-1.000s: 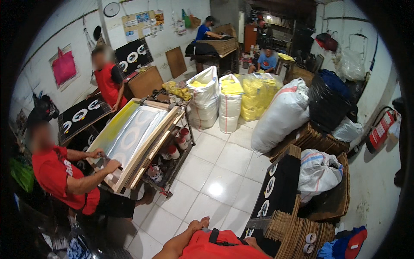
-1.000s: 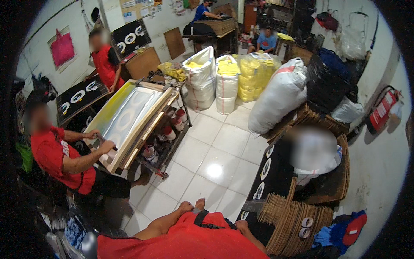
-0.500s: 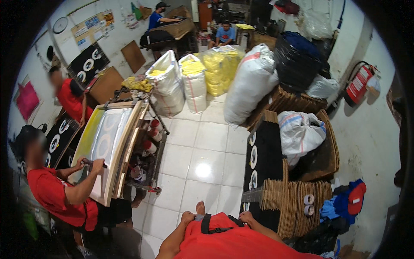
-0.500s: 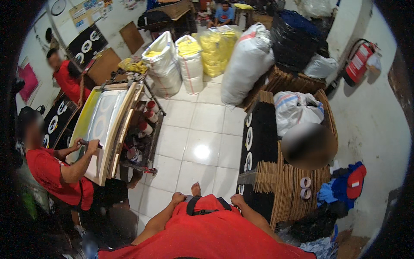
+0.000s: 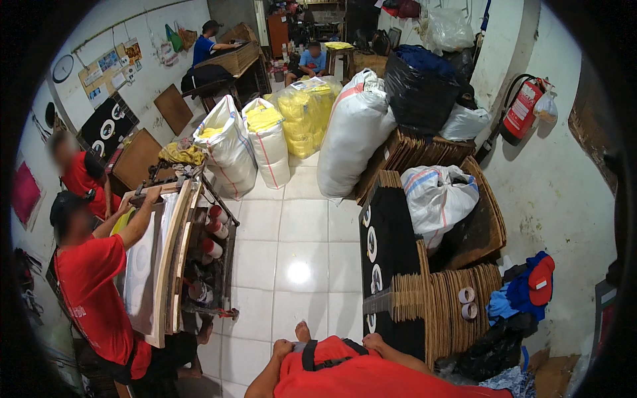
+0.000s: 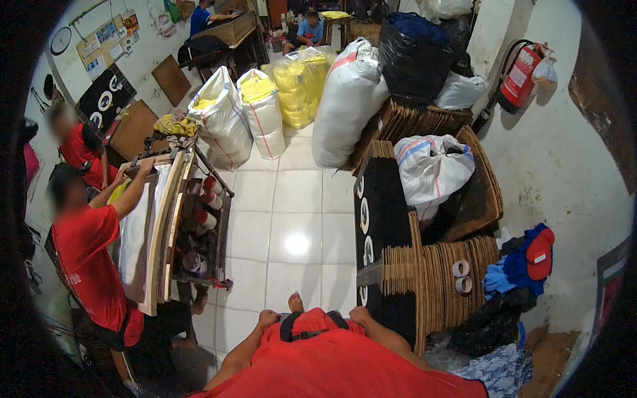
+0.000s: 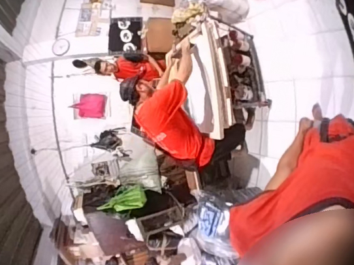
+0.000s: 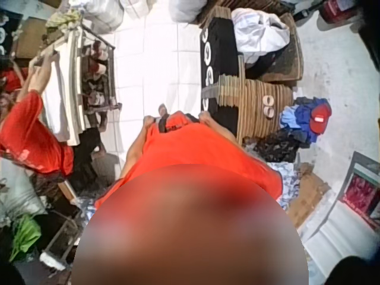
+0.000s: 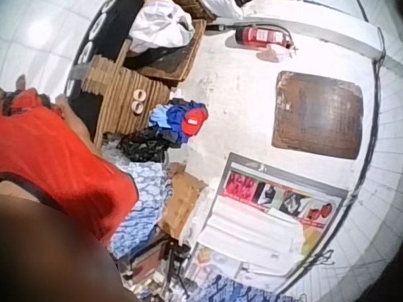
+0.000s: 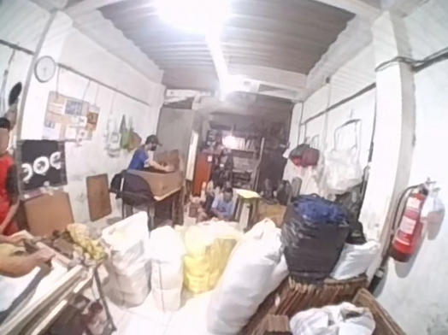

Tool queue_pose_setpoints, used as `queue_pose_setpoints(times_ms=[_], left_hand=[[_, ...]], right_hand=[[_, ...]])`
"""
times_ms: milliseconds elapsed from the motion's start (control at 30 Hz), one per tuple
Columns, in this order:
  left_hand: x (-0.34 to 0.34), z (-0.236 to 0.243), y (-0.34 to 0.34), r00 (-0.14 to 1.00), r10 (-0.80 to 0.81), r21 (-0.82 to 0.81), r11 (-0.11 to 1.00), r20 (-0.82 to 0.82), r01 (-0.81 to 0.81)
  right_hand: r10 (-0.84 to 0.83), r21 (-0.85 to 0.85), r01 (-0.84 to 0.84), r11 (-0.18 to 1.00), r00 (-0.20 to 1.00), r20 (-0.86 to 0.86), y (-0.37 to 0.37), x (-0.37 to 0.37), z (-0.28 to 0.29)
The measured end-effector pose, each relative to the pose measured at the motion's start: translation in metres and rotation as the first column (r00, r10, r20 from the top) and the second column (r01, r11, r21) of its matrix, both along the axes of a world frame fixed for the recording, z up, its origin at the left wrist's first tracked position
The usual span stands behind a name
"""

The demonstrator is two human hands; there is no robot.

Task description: The person assists in a screen printing operation by taking printed black fabric with cartoon characters from a screen printing frame and stacking it onto a pile. The person repeatedly lifts the frame, removes the fabric, and places it on a stack.

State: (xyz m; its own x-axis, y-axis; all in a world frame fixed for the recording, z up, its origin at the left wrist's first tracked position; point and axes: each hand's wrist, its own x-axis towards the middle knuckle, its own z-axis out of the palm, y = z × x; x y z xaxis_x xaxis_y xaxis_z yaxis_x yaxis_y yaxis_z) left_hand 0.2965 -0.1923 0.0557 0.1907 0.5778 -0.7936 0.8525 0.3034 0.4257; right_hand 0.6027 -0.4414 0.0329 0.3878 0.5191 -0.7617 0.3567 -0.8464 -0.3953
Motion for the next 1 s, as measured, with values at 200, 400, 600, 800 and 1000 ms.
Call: queue_pose_setpoints(times_ms=[200,400,600,800,1000], left_hand=[[0.002,0.013,-0.001,0.999,0.033,-0.017,0.999,-0.007,-0.033],[0.008,0.034,-0.002,0.998,-0.011,0.017,1.0,-0.059,0.012],[0.003,0.013,-0.002,0.999,0.014,-0.007,1.0,-0.03,-0.015],[0.0,-0.009,0.0,1.0,-0.003,-0.001,1.0,-0.018,0.003],[0.003,-0.003,0.002,1.0,-0.02,-0.009,1.0,0.023,0.02]], right_hand=[[-0.056,-0.004,0.055,0.998,0.998,-0.025,0.012,0.004,-0.004],[-0.035,-0.008,0.035,0.999,0.999,-0.036,0.02,0.007,0.004],[0.095,0.017,-0.095,0.995,0.995,-0.013,0.017,0.008,0.005],[0.08,-0.037,-0.081,0.996,0.997,-0.023,0.012,0.011,0.0],[0.124,-0.044,-0.12,0.992,0.985,0.115,0.012,0.011,-0.004]])
